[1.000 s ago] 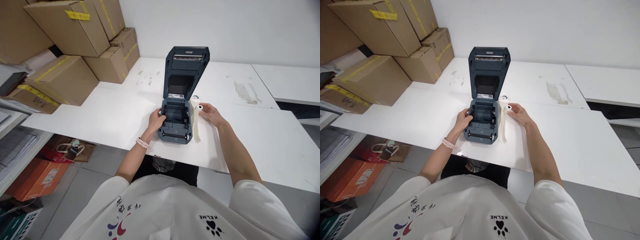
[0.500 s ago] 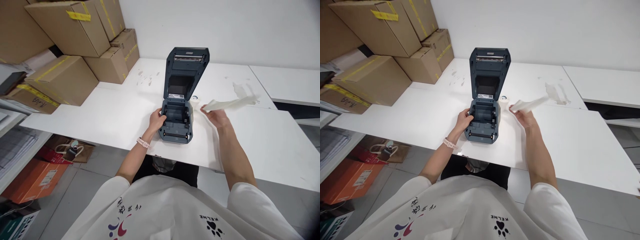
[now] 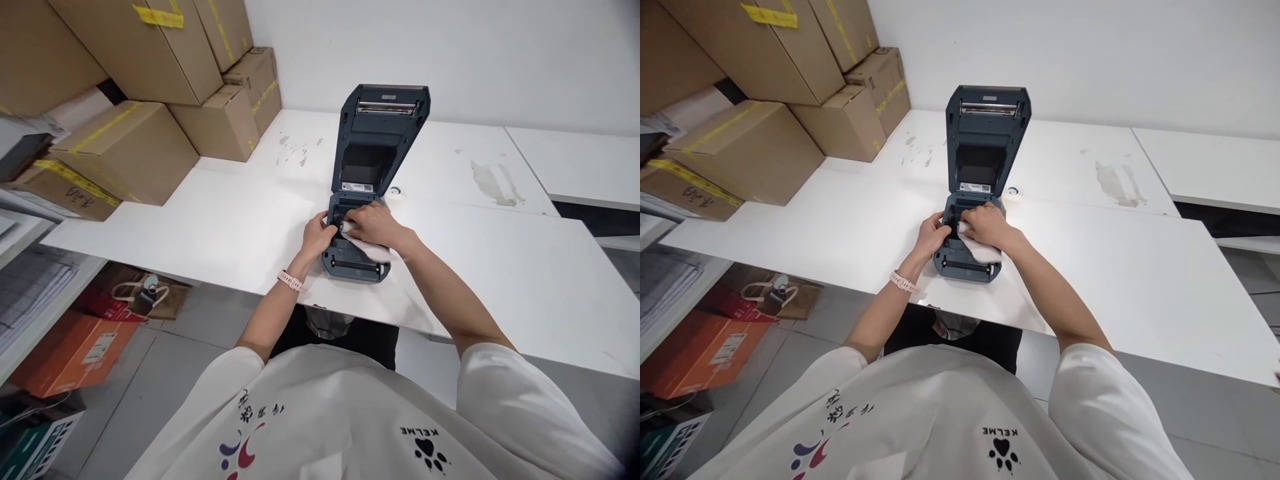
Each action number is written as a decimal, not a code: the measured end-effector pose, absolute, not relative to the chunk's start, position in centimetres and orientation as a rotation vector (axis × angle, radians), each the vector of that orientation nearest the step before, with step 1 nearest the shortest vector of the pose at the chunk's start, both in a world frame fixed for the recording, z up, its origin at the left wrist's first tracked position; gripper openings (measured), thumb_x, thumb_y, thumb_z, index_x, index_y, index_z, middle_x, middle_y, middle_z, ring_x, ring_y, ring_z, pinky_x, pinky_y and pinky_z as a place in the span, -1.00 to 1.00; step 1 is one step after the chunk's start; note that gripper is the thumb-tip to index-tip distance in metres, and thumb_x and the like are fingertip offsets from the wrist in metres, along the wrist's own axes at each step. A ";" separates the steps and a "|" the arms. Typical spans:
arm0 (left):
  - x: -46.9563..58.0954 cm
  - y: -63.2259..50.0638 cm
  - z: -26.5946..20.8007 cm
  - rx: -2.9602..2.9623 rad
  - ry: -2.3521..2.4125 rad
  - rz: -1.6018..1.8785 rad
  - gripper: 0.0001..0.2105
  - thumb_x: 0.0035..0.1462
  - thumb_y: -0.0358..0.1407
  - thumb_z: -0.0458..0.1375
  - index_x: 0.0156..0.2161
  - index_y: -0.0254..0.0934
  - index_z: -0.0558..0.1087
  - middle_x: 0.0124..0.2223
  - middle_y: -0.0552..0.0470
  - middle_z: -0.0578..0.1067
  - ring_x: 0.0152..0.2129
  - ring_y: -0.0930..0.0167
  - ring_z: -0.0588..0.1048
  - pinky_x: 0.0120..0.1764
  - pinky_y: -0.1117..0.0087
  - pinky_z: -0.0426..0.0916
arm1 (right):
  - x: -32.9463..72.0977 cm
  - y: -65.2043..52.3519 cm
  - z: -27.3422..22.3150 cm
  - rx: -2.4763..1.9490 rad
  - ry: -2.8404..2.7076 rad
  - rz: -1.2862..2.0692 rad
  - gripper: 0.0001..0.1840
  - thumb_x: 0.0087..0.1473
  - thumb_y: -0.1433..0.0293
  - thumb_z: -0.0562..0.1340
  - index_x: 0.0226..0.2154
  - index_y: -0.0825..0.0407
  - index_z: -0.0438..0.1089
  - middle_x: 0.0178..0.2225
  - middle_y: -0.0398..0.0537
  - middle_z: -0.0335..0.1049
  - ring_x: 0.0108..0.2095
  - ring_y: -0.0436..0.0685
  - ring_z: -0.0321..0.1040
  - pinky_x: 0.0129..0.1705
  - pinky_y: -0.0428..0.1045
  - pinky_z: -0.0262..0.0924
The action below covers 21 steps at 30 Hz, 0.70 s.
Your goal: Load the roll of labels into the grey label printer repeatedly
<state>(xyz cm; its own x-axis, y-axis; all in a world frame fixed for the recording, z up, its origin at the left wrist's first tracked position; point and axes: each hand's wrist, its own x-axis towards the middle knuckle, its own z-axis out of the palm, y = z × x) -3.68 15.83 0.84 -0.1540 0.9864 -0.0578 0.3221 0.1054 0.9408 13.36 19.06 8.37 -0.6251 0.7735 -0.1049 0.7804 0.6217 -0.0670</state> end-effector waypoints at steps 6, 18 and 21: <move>-3.5 15.4 0.8 1.287 1.606 1.075 -0.44 0.04 -0.32 0.16 0.20 -0.28 0.48 -0.25 -0.03 0.51 -0.36 0.35 0.43 -0.29 0.34 0.29 | 15.9 12.2 5.9 1.692 3.056 -0.355 -0.62 0.36 0.32 0.08 0.01 0.02 0.57 -0.02 0.13 0.61 -0.02 0.40 0.49 0.01 0.27 0.37; -3.0 15.3 1.2 1.145 1.392 1.178 -0.41 -0.01 -0.37 0.22 0.19 -0.32 0.38 0.23 -0.19 0.46 0.09 0.26 0.48 0.05 0.33 0.40 | 12.4 4.7 3.1 1.921 3.056 -0.211 -0.54 0.41 0.18 0.08 0.20 -0.06 0.46 0.30 0.12 0.39 0.13 0.47 0.42 0.06 0.39 0.32; -3.0 15.1 1.3 1.124 1.385 1.169 -0.41 -0.01 -0.36 0.23 0.20 -0.29 0.37 0.25 -0.17 0.45 0.10 0.26 0.48 0.05 0.32 0.40 | 12.2 4.5 3.1 1.922 3.074 -0.175 -0.52 0.39 0.11 0.09 0.22 -0.11 0.44 0.30 0.11 0.39 0.11 0.48 0.42 0.04 0.40 0.34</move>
<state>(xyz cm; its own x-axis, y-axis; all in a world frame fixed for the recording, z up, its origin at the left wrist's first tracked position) -2.96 15.11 1.26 -0.1071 0.9885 -0.1071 0.0608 0.1140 0.9916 12.22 4.45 3.07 -0.3553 0.8671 0.3492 0.8219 0.4677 -0.3251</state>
